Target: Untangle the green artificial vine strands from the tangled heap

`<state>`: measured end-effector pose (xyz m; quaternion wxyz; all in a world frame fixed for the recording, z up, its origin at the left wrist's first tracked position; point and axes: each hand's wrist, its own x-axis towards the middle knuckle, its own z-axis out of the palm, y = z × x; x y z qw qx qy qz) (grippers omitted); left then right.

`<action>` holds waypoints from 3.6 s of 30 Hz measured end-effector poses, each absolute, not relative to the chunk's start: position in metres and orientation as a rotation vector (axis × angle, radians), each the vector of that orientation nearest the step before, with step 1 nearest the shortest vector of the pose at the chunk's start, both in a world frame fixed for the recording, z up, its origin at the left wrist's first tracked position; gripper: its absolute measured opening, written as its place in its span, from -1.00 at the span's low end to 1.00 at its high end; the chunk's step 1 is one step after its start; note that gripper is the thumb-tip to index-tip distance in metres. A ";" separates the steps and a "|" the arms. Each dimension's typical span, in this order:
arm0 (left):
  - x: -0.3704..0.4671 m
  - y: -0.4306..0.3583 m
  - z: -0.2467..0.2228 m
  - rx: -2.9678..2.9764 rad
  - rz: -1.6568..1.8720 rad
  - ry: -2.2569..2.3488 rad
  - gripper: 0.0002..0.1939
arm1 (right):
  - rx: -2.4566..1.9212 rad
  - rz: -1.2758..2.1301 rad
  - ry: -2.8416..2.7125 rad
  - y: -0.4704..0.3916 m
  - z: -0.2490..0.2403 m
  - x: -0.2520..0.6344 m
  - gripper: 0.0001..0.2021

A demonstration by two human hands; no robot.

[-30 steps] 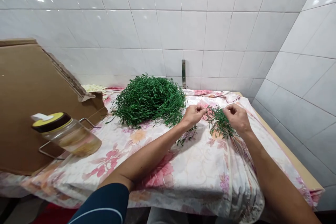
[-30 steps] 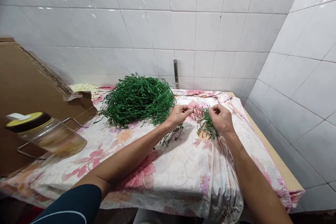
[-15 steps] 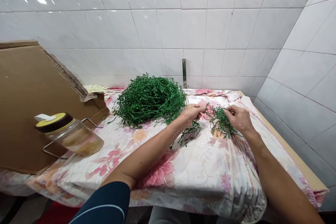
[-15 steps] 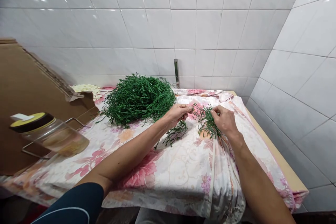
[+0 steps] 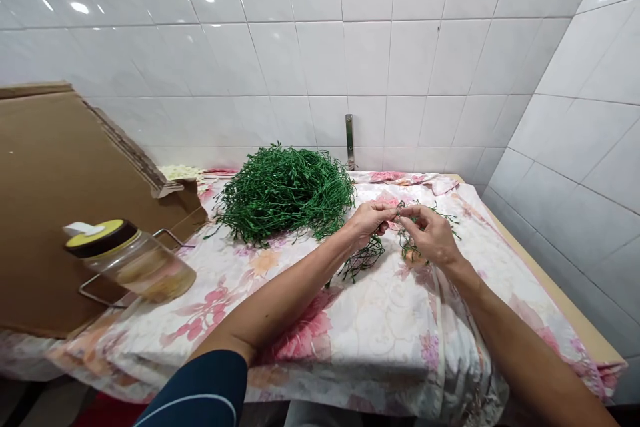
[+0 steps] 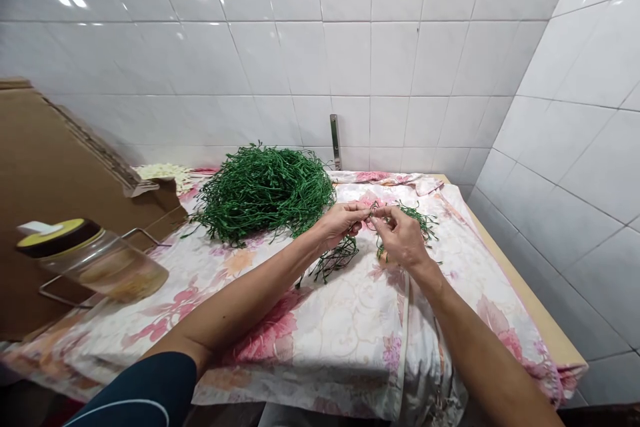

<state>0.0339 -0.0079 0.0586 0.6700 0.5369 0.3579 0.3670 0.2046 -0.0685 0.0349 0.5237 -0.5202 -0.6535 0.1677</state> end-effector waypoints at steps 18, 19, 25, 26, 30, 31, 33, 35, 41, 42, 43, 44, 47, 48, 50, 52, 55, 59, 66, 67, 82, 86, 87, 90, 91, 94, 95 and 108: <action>0.035 -0.012 0.063 1.216 0.811 0.749 -0.64 | -1.202 0.686 -1.431 -0.056 0.025 0.206 -0.68; 0.034 -0.012 0.063 1.227 0.818 0.749 -0.63 | -1.206 0.674 -1.426 -0.056 0.025 0.206 -0.68; 0.038 -0.011 0.055 1.425 0.927 0.813 -0.61 | -1.245 0.547 -1.404 -0.061 0.028 0.201 -0.71; 0.039 -0.011 0.054 1.456 0.945 0.822 -0.62 | -1.256 0.504 -1.405 -0.062 0.029 0.200 -0.71; 0.040 -0.012 0.054 1.508 0.968 0.855 -0.64 | -1.279 0.300 -1.431 -0.065 0.031 0.198 -0.75; 0.040 -0.012 0.054 1.513 0.968 0.855 -0.65 | -1.282 0.256 -1.441 -0.065 0.031 0.198 -0.76; 0.040 -0.012 0.053 1.525 0.977 0.849 -0.65 | -1.280 0.193 -1.466 -0.066 0.031 0.197 -0.78; 0.042 -0.012 0.051 1.534 1.001 0.850 -0.66 | -1.274 0.154 -1.486 -0.065 0.029 0.196 -0.79; 0.051 -0.010 0.033 1.570 1.144 0.954 -0.74 | -1.297 0.007 -1.515 -0.065 0.026 0.192 -0.82; 0.052 -0.011 0.031 1.594 1.152 0.982 -0.76 | -1.305 -0.012 -1.516 -0.065 0.026 0.191 -0.83; 0.052 -0.012 0.029 1.635 1.160 1.002 -0.78 | -1.315 -0.022 -1.512 -0.065 0.026 0.190 -0.83; 0.051 -0.014 0.028 1.699 1.175 1.016 -0.79 | -1.334 -0.011 -1.502 -0.065 0.026 0.189 -0.84; 0.048 -0.021 0.026 2.039 1.250 1.031 -0.84 | -1.420 0.104 -1.446 -0.062 0.024 0.188 -0.83; 0.046 -0.023 0.026 2.177 1.259 1.038 -0.86 | -1.442 0.139 -1.431 -0.061 0.024 0.188 -0.83; 0.044 -0.025 0.025 2.403 1.221 1.079 -0.89 | -1.458 0.156 -1.427 -0.059 0.022 0.189 -0.83; 0.044 -0.024 0.023 2.504 1.145 1.131 -0.90 | -1.451 0.108 -1.449 -0.058 0.021 0.188 -0.85; 0.046 -0.020 0.020 2.479 1.129 1.170 -0.92 | -1.460 0.048 -1.475 -0.057 0.021 0.186 -0.86; 0.047 -0.019 0.019 2.359 1.149 1.156 -0.92 | -1.497 0.043 -1.465 -0.054 0.020 0.187 -0.86; 0.038 -0.025 0.035 2.250 1.244 1.089 -0.87 | -1.615 0.014 -1.278 -0.048 0.027 0.238 -0.84; 0.037 -0.023 0.037 2.169 1.216 1.078 -0.84 | -1.615 0.012 -1.269 -0.049 0.029 0.244 -0.83; 0.036 -0.005 0.043 1.419 0.926 0.829 -0.57 | -1.381 -0.020 -1.535 -0.054 0.026 0.232 -0.75; 0.036 -0.006 0.045 1.391 0.875 0.771 -0.53 | -1.320 0.232 -1.454 -0.059 0.031 0.222 -0.72; 0.036 -0.007 0.046 1.394 0.864 0.754 -0.53 | -1.294 0.312 -1.453 -0.060 0.032 0.220 -0.72; 0.036 -0.009 0.048 1.408 0.828 0.718 -0.53 | -1.210 0.512 -1.485 -0.058 0.033 0.217 -0.71; 0.035 -0.010 0.049 1.412 0.816 0.715 -0.53 | -1.187 0.561 -1.502 -0.058 0.032 0.217 -0.70; 0.035 -0.012 0.051 1.434 0.792 0.734 -0.56 | -1.172 0.621 -1.527 -0.056 0.031 0.218 -0.71; 0.035 -0.012 0.052 1.448 0.794 0.744 -0.57 | -1.186 0.614 -1.527 -0.056 0.031 0.219 -0.71; 0.035 -0.008 0.049 1.706 1.015 0.835 -0.62 | -1.267 0.483 -1.586 -0.058 0.032 0.222 -0.74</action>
